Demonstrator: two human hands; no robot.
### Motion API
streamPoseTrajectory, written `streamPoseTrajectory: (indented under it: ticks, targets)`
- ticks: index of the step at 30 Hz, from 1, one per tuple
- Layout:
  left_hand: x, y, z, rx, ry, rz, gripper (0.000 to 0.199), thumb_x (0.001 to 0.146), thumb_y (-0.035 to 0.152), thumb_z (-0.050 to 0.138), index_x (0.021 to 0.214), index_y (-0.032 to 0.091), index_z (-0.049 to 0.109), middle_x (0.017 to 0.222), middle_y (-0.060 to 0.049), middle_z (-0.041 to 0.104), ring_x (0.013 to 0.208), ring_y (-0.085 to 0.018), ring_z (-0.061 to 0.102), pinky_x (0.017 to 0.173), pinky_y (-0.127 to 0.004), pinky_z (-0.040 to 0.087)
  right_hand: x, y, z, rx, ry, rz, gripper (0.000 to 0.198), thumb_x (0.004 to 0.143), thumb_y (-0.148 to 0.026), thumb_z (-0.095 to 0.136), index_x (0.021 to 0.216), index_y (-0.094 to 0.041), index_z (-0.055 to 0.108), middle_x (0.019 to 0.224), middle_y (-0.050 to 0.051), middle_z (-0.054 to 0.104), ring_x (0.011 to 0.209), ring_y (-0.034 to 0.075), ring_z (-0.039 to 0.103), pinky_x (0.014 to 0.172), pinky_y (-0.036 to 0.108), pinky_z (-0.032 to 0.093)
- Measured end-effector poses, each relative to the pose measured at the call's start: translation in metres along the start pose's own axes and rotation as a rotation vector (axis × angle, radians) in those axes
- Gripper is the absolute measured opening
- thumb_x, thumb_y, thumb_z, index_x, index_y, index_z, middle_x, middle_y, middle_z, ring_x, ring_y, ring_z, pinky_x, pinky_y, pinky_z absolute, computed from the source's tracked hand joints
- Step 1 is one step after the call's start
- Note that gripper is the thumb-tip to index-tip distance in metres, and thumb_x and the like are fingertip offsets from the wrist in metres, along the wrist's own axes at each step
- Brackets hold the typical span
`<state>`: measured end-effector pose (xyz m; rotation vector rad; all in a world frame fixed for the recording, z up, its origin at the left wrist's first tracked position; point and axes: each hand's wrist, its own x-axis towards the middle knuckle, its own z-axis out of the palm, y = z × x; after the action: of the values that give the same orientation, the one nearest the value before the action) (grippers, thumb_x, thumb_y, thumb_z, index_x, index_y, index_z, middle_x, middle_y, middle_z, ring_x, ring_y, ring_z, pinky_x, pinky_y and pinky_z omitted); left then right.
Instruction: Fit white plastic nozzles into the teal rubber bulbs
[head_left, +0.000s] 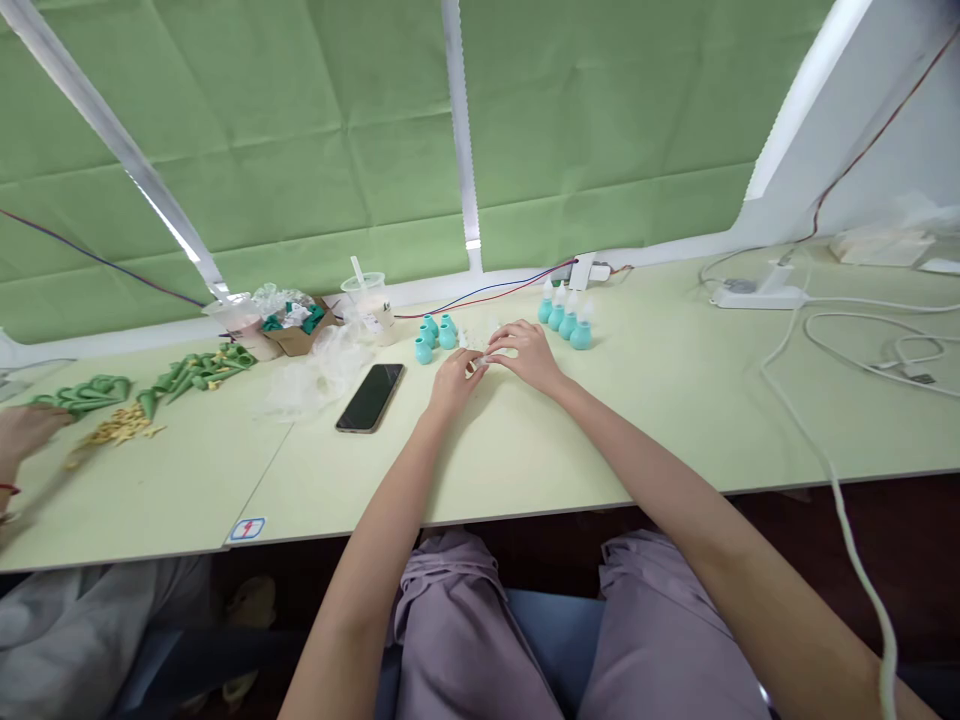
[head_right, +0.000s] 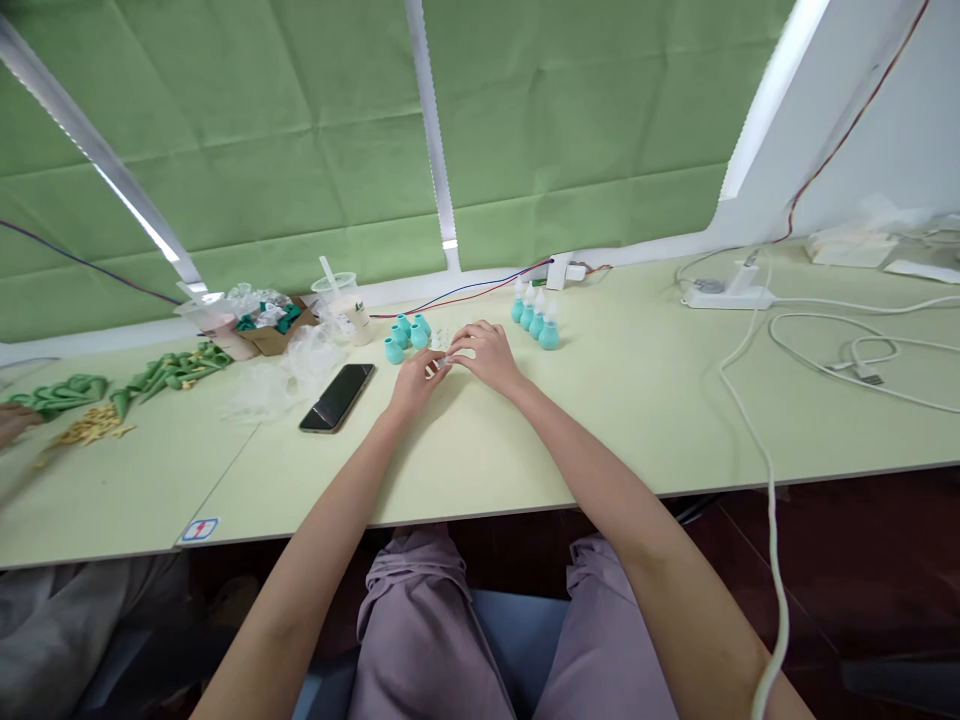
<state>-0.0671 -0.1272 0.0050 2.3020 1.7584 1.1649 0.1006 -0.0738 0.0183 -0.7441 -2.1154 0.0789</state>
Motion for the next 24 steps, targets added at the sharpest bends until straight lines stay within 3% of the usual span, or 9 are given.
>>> streamPoseTrajectory:
  ticks: [11,17,24]
  targets:
    - [0.001,-0.006,0.006,-0.226,-0.019,0.043,0.017,0.088,0.021,0.049,0.100,0.016,0.060,0.094,-0.006,0.062,0.074,-0.012,0.057,0.067,-0.024,0.048,0.002,0.007,-0.005,-0.040,-0.067,-0.081,0.021,0.087,-0.039,0.058,0.081,-0.025,0.073,0.094,0.002,0.072,0.094,0.019,0.055,0.084,0.036,0.028]
    - [0.005,-0.003,0.009,-0.407,0.001,-0.052,0.017,0.085,0.019,0.049,0.100,0.016,0.058,0.081,-0.002,0.060,0.062,-0.009,0.055,0.058,-0.022,0.046,0.005,0.006,-0.010,-0.005,-0.047,-0.050,0.021,0.085,-0.040,0.060,0.083,-0.024,0.073,0.094,0.003,0.072,0.095,0.020,0.057,0.084,0.035,0.030]
    - [0.008,-0.003,0.011,-0.643,0.004,-0.135,0.017,0.081,0.026,0.057,0.095,0.016,0.059,0.075,-0.001,0.060,0.063,-0.009,0.056,0.064,-0.023,0.048,0.007,0.006,-0.012,0.065,-0.041,-0.043,0.020,0.084,-0.039,0.062,0.081,-0.023,0.073,0.088,0.004,0.072,0.091,0.020,0.059,0.082,0.034,0.034]
